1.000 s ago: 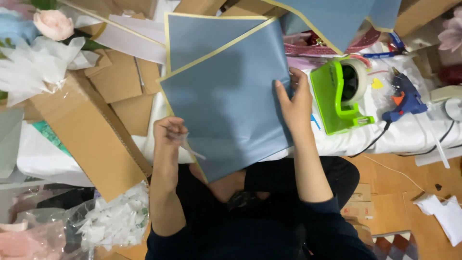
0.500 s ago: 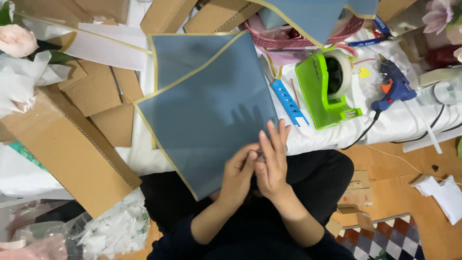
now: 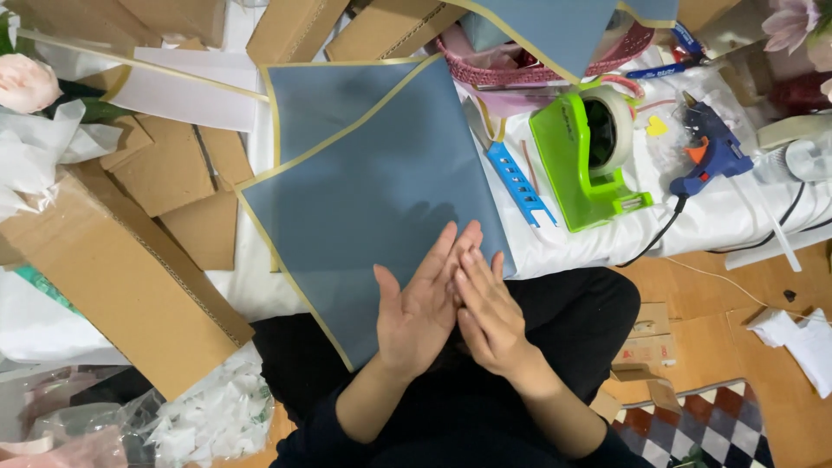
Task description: The person folds a large sheet of blue paper with a gold border in half, then folds it again to create a smaller rectangle. They use a cardboard piece to press the creases and smooth the paper. Finally, they use a blue utility knife to trim the edge of the folded paper.
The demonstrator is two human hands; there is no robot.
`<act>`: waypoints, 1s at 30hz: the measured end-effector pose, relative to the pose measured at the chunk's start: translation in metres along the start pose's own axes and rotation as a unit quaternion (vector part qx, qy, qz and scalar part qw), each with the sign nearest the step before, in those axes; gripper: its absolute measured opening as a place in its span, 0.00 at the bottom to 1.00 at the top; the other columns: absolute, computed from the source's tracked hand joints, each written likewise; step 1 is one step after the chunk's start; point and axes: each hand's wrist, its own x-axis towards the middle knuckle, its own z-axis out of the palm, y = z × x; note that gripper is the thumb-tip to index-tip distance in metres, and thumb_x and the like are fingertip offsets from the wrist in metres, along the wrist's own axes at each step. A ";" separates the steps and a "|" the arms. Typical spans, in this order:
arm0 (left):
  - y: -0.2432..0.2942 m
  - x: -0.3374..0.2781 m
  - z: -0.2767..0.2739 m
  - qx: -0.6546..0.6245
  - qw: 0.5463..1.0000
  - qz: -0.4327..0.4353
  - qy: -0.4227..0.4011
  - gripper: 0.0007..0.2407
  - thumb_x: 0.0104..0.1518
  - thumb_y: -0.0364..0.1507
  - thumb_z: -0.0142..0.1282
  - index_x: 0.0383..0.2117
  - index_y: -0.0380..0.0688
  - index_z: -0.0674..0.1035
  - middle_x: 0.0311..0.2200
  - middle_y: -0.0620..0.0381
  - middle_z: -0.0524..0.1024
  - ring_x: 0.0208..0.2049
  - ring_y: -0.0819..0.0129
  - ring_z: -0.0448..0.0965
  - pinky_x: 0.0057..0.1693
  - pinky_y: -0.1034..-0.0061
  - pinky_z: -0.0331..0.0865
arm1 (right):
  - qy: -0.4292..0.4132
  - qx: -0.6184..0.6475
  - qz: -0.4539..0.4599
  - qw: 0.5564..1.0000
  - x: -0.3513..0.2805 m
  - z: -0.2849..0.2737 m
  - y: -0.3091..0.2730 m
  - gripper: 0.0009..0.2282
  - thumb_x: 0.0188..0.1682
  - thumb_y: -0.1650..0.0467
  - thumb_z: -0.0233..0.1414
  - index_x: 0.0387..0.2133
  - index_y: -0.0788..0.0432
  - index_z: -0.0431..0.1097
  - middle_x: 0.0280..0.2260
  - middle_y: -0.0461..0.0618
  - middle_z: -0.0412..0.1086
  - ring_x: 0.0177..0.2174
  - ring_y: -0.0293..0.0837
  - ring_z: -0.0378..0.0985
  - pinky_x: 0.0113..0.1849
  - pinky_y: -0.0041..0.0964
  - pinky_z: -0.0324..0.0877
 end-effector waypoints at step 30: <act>0.085 -0.024 -0.017 0.499 0.844 0.040 0.194 0.13 0.67 0.34 0.46 0.53 0.46 0.76 0.46 0.54 0.80 0.51 0.66 0.80 0.61 0.69 0.72 | -0.045 -0.461 0.211 0.861 0.071 -0.253 0.293 0.11 0.46 0.78 0.60 0.39 0.54 0.81 0.32 0.46 0.81 0.29 0.45 0.81 0.35 0.41 0.71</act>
